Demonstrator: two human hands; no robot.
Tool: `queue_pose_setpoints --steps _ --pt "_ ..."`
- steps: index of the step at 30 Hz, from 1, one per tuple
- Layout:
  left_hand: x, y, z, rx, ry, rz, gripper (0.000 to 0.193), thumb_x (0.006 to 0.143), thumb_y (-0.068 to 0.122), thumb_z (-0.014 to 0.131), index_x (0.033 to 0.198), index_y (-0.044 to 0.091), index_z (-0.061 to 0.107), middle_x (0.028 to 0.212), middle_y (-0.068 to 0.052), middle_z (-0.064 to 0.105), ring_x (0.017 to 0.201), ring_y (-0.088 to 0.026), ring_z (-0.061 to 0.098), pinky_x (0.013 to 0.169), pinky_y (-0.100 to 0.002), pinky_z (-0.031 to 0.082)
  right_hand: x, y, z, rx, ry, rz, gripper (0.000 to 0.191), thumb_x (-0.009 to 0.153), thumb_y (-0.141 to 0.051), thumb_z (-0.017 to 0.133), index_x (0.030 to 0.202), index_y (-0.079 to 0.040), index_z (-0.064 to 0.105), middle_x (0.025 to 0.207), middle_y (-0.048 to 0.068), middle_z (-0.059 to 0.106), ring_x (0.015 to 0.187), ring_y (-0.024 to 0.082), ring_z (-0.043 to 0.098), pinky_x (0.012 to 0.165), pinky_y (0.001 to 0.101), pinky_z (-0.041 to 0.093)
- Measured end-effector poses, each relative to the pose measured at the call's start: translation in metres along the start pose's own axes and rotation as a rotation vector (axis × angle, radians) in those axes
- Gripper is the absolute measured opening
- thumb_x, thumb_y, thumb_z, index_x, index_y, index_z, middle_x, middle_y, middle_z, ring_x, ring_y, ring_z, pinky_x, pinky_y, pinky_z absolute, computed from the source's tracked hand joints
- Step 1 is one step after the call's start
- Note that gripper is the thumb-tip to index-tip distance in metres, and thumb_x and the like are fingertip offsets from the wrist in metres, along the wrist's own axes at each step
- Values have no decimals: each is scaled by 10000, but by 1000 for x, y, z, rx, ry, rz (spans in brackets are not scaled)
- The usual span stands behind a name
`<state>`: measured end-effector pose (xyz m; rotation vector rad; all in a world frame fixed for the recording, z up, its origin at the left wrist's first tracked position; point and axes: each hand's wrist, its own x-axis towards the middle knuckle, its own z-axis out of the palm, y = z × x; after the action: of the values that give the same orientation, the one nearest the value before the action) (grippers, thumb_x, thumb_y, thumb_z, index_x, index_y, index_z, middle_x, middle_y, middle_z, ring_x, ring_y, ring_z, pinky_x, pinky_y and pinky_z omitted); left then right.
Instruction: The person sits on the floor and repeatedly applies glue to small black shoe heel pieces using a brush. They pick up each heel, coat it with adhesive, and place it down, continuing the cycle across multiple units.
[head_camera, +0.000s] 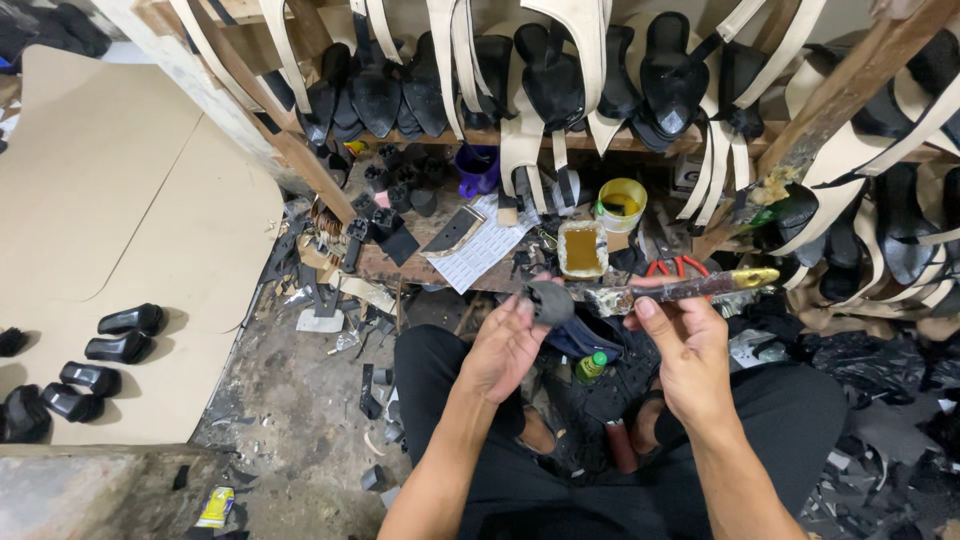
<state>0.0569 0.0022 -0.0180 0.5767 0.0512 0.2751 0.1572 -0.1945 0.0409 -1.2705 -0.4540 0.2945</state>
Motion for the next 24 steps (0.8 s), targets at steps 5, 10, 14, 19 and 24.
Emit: queue_pose_setpoints --steps 5,10,14,19,24 --pt "4 -1 -3 -255 88 -100 532 951 169 687 1386 -60 484 1374 -205 601 1310 -324 589 1132 -445 442 2 -2 2 -21 -9 -18 238 990 -64 670 1217 8 682 1003 52 685 892 122 641 855 279 533" --pt "-2 -4 8 -13 67 -124 527 942 130 718 1392 -50 510 1321 -177 640 1233 -300 626 1094 -422 525 3 -8 4 -52 -24 -73 252 976 -25 688 1225 12 701 1046 44 668 919 113 625 858 267 523" --pt "-4 -2 26 458 56 25 555 849 -24 785 1360 -52 572 1249 -159 673 1167 -227 640 1034 -362 540 4 -24 5 -247 -64 -240 188 987 -9 658 1172 -12 689 1127 46 644 1026 117 621 921 262 510" --pt "-8 9 51 851 48 181 513 804 3 829 1269 -34 617 1177 -125 714 1102 -188 703 961 -310 580 9 -47 9 -662 -185 -543 193 936 21 658 1122 -26 680 1079 104 667 1056 245 643 982 351 493" --pt "-9 13 64 1145 64 413 469 777 -11 844 1214 -18 673 1216 -101 681 1125 -195 679 958 -314 568 13 -53 22 -725 -190 -568 209 924 1 674 1129 -42 686 1076 129 669 1014 289 658 930 374 517"
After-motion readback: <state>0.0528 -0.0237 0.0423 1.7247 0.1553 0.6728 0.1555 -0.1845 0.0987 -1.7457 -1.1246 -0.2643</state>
